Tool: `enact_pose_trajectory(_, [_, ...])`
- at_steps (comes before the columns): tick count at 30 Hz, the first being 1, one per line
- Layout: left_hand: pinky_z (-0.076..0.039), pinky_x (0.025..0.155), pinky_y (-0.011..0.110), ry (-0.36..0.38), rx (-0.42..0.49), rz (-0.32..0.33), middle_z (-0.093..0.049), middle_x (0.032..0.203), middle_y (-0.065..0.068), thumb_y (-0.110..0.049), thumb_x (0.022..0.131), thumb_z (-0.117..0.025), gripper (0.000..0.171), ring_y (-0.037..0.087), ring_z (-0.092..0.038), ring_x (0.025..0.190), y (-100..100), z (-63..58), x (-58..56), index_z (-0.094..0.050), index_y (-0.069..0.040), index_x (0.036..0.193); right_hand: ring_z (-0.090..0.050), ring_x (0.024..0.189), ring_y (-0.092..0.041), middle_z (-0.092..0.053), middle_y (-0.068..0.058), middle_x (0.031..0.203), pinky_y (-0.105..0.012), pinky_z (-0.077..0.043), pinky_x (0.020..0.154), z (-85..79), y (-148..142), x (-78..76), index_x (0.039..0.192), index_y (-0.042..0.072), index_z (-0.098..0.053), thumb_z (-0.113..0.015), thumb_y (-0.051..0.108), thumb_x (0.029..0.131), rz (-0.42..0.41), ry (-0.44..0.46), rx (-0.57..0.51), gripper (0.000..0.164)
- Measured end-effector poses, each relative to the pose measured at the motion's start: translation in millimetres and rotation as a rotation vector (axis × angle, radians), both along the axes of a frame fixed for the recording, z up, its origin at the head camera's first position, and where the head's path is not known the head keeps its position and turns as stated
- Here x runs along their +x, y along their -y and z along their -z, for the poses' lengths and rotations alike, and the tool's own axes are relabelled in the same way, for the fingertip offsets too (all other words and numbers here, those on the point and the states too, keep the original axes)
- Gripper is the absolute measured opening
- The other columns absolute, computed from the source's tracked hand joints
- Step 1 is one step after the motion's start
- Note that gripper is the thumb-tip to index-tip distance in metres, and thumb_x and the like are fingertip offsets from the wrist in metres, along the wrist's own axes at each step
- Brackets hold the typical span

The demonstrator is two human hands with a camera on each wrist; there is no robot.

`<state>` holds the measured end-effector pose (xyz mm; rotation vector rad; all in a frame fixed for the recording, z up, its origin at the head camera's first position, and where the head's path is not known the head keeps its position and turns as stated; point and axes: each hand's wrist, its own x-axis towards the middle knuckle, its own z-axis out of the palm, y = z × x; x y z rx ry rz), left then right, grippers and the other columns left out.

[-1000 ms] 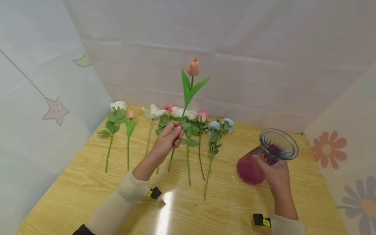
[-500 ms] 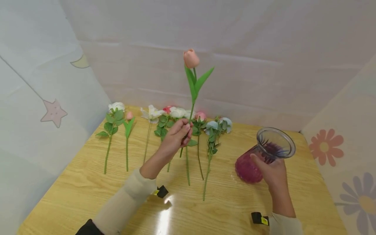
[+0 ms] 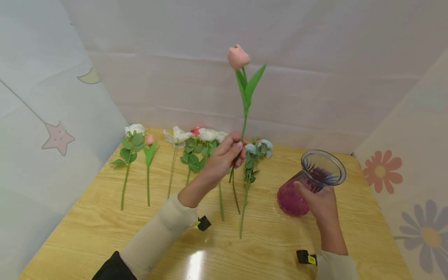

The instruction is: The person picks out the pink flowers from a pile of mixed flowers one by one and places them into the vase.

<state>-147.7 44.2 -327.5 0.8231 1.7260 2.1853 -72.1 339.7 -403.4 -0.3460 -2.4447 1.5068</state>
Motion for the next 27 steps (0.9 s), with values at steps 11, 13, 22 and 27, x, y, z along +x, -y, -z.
enact_pose_trajectory(11, [-0.041, 0.065, 0.023, -0.05, -0.003, 0.044, -0.053, 0.089, 0.004, -0.012, 0.112, -0.034, 0.027, 0.008, -0.045, 0.068, -33, -17.0, -0.4, -0.045, 0.007, 0.127, -0.048, 0.118, 0.005, -0.052, 0.02, 0.128, -0.004, -0.039, 0.093, -2.6, 1, 3.3, 0.151, 0.022, -0.038, -0.076, 0.018, 0.093, -0.009, 0.041, -0.029, 0.07])
enact_pose_trajectory(13, [-0.042, 0.066, 0.023, -0.051, -0.002, 0.064, -0.053, 0.091, 0.005, -0.013, 0.112, -0.033, 0.027, 0.008, -0.045, 0.068, -39, -19.1, -1.0, -0.044, 0.007, 0.127, -0.048, 0.118, 0.004, -0.052, 0.018, 0.129, -0.004, -0.04, 0.093, -2.9, 2, 3.8, 0.151, 0.022, -0.038, -0.076, 0.02, 0.093, -0.002, 0.054, -0.022, 0.069])
enact_pose_trajectory(22, [-0.047, 0.066, 0.02, -0.074, 0.022, 0.108, -0.057, 0.093, 0.007, -0.012, 0.111, -0.035, 0.025, 0.009, -0.049, 0.069, -64, -36.5, 1.4, -0.045, 0.006, 0.126, -0.048, 0.121, -0.002, -0.052, 0.0, 0.138, -0.005, -0.04, 0.09, -7.7, 7, 8.7, 0.154, 0.016, -0.035, -0.074, 0.031, 0.094, -0.021, 0.12, 0.029, 0.073])
enact_pose_trajectory(27, [-0.051, 0.067, 0.021, -0.09, 0.0, 0.134, -0.061, 0.095, 0.009, -0.013, 0.111, -0.036, 0.025, 0.008, -0.054, 0.07, -80, -47.0, 4.7, -0.046, 0.003, 0.128, -0.048, 0.117, 0.003, -0.052, 0.007, 0.134, -0.004, -0.04, 0.088, -4.1, 6, 9.1, 0.153, 0.019, -0.036, -0.074, 0.026, 0.095, -0.053, 0.067, 0.015, 0.07])
